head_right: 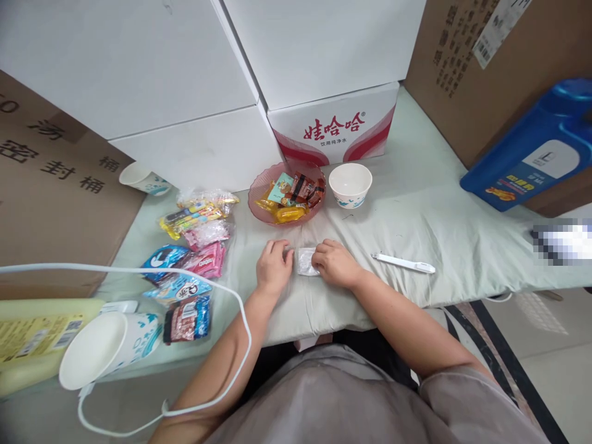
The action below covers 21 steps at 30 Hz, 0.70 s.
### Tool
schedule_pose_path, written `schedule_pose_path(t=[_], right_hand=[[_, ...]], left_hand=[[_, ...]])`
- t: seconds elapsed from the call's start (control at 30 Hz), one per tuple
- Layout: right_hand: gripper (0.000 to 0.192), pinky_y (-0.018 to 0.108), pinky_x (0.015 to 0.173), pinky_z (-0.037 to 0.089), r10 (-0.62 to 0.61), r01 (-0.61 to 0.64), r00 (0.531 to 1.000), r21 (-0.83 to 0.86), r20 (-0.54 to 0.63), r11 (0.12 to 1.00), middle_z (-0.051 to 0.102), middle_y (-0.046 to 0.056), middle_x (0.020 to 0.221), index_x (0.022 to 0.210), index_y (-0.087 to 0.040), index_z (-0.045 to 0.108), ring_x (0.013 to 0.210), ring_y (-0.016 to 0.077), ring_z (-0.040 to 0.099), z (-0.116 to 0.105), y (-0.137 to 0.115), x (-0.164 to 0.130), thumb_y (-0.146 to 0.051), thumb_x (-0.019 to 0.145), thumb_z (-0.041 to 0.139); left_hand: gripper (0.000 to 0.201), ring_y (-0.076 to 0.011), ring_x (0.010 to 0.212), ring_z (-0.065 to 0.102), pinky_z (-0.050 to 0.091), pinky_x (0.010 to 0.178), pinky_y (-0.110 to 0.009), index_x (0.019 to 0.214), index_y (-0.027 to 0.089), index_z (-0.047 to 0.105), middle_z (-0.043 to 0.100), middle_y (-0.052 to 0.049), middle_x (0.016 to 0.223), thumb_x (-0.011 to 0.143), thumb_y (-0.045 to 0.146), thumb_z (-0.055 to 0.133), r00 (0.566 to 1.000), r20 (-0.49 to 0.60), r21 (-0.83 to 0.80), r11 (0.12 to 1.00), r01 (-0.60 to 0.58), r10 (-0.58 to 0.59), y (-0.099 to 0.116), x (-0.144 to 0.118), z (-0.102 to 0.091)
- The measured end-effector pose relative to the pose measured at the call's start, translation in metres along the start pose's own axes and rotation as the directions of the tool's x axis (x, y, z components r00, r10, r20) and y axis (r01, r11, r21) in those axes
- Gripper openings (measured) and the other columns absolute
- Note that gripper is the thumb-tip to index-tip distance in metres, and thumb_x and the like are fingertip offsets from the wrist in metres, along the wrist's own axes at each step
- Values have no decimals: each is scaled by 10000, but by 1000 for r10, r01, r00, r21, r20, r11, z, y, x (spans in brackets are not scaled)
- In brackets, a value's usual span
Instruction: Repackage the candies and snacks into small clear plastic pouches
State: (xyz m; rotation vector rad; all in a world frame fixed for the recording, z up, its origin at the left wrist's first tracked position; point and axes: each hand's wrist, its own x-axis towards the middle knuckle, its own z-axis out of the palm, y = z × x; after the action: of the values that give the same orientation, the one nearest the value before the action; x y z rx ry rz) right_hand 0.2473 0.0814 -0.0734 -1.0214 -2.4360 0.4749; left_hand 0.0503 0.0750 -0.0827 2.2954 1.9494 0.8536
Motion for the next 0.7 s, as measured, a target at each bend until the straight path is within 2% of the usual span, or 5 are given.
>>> schedule_pose_path(t=[0.2,0.47,0.53,0.63,0.7], right_hand=[[288,410,875,442,-21,21,1000,-20,-14,1000,598,115,1097,1071,-200,685,968,252,533,-1,-5,-3,-351,827,658],[187,326,758,511,5,-7,995,-20,-100,1000,640,80,936,995,-207,689,853,195,609,0,-1,-5,-205,925,515],[184,330,756,523,41,-44,963,-4,-267,999,642,76,933,1001,-225,676,853,195,623,-19,7,-2,-227,931,507],[190,382,798,519,70,-166,829,-124,-555,978,635,90,938,999,-246,671,891,229,616,-62,23,14,-284,936,497],[214,398,834,502,69,-255,792,-225,-606,940,632,106,961,1011,-235,679,928,244,602,-89,35,33,-300,934,491]], left_hand=[[151,-220,927,569,503,833,-347,958,178,623,621,-66,962,844,106,557,973,50,-132,967,-217,226,0,-22,-9],[146,-212,914,551,501,820,-344,889,183,634,618,-50,933,820,76,563,982,62,-204,965,-163,179,0,-24,-8],[142,-204,905,555,499,811,-335,853,188,635,618,-44,917,818,71,562,983,62,-232,960,-155,174,-1,-23,-6],[143,-196,887,560,495,794,-324,822,195,637,620,-34,894,812,69,571,986,64,-255,958,-133,154,-2,-22,-4],[142,-192,882,563,492,790,-319,816,197,638,622,-30,889,813,70,573,988,71,-262,958,-116,139,-2,-21,-3]])
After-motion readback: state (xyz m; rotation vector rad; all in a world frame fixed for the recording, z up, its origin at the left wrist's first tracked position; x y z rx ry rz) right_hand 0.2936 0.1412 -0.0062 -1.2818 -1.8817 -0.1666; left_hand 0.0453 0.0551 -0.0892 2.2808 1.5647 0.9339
